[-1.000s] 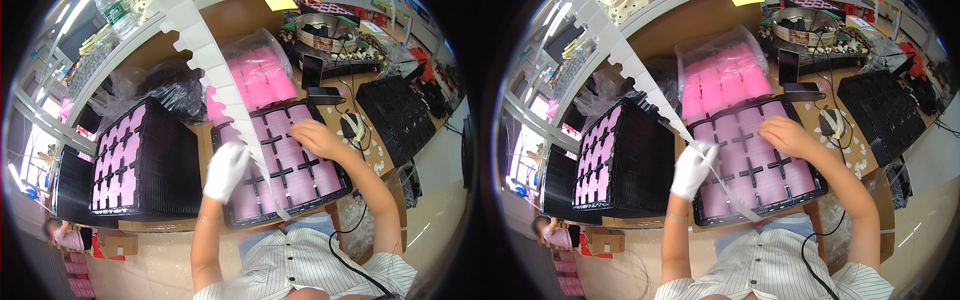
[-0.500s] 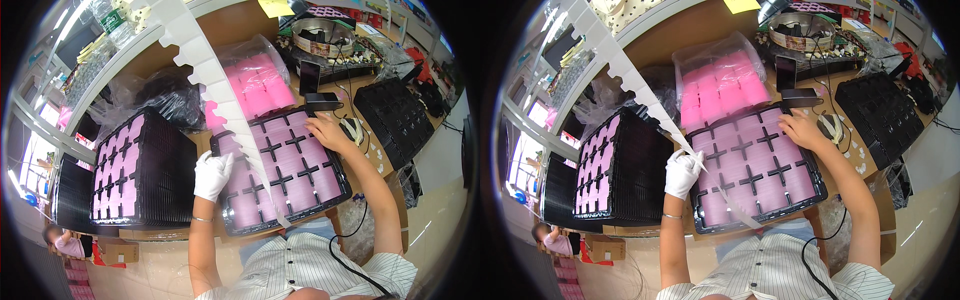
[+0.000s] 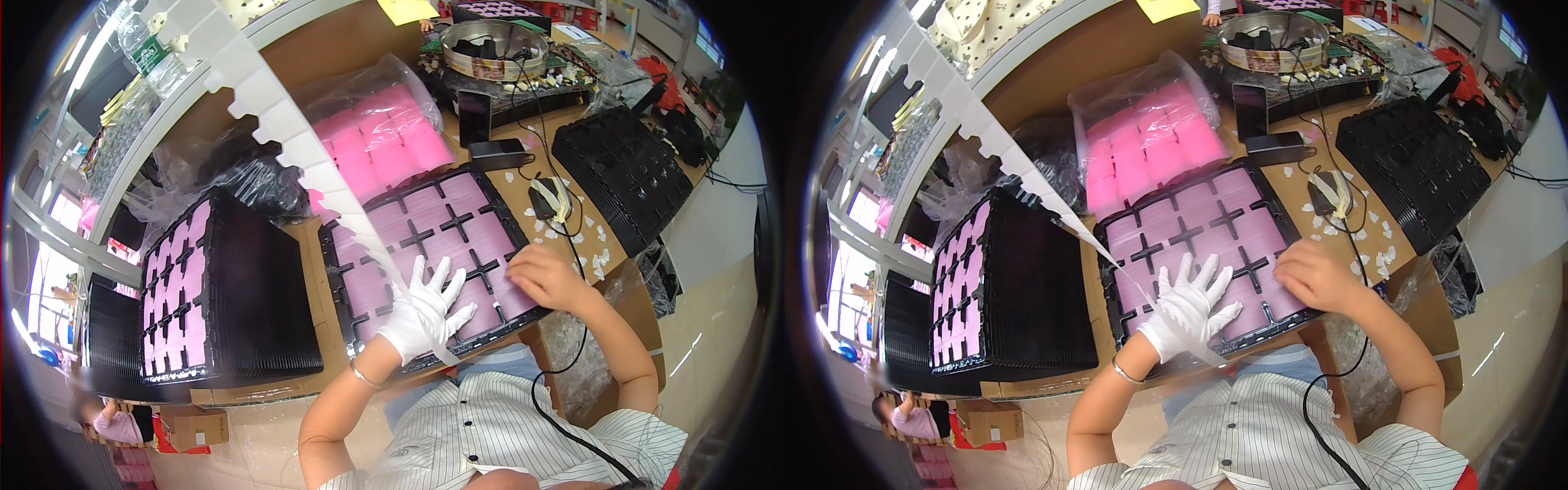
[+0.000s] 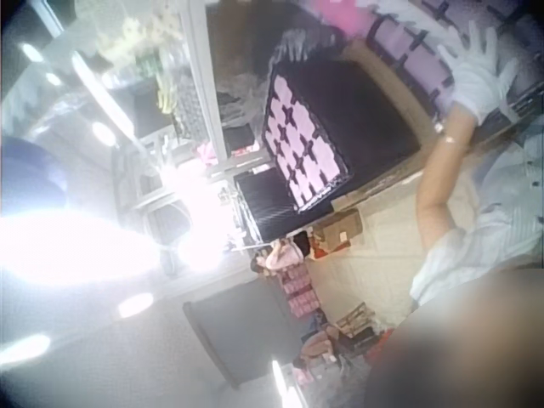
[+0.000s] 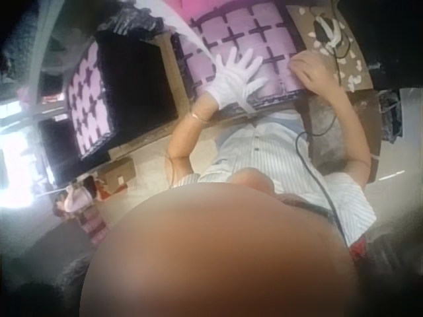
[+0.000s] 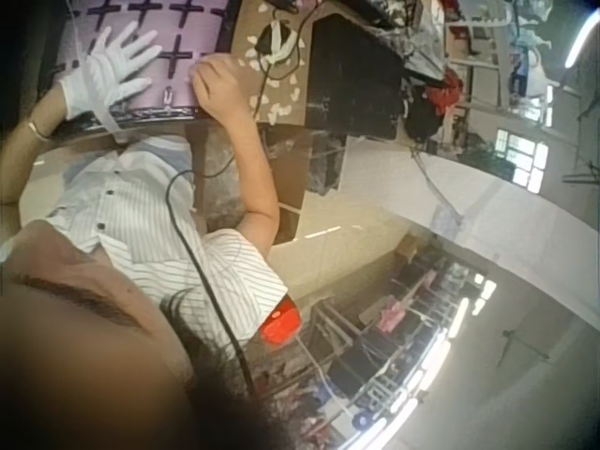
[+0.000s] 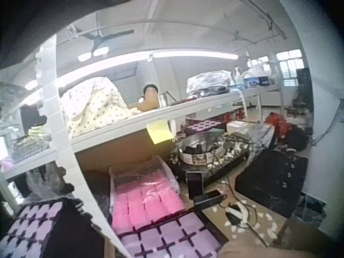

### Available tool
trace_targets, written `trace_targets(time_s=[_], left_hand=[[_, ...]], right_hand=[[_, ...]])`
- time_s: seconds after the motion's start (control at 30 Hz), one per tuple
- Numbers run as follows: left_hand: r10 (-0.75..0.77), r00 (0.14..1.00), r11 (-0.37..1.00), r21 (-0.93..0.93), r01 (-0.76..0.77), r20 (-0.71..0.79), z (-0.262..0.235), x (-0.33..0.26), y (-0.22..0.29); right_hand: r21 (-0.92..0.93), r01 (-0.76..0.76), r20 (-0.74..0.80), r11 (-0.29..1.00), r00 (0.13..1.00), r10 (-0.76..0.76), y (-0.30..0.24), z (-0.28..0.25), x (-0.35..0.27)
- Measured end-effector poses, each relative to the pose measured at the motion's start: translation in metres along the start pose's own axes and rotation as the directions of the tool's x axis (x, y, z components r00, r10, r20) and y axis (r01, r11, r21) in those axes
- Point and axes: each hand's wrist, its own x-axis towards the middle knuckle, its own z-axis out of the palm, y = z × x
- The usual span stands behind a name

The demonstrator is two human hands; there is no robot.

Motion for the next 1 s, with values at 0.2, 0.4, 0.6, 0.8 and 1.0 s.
trace_targets(time_s=[0.2,0.4,0.6,0.8,1.0], left_hand=[[-0.032,0.999,0.999,0.034,0.032,-0.003,0.003,-0.005,0.003],[-0.021,0.996,1.000,-0.002,0.021,-0.084,0.007,-0.036,0.014],[-0.110,0.992,0.990,-0.093,0.104,-0.060,0.010,-0.081,0.032],[-0.280,0.959,0.926,-0.271,0.262,-0.032,-0.027,-0.110,0.027],[-0.192,0.889,0.978,-0.151,0.141,-0.416,0.004,-0.131,-0.006]], right_hand=[[-0.190,0.075,0.106,0.979,0.993,-0.055,-0.015,0.002,-0.016],[-0.078,0.011,0.093,0.997,0.996,-0.004,-0.030,-0.025,-0.029],[0.091,0.046,-0.030,0.995,0.999,-0.044,-0.066,0.057,0.024],[0.041,0.098,0.173,0.994,0.979,-0.104,-0.097,0.108,0.039],[0.113,0.134,0.146,0.984,0.978,-0.150,-0.107,0.110,0.027]])
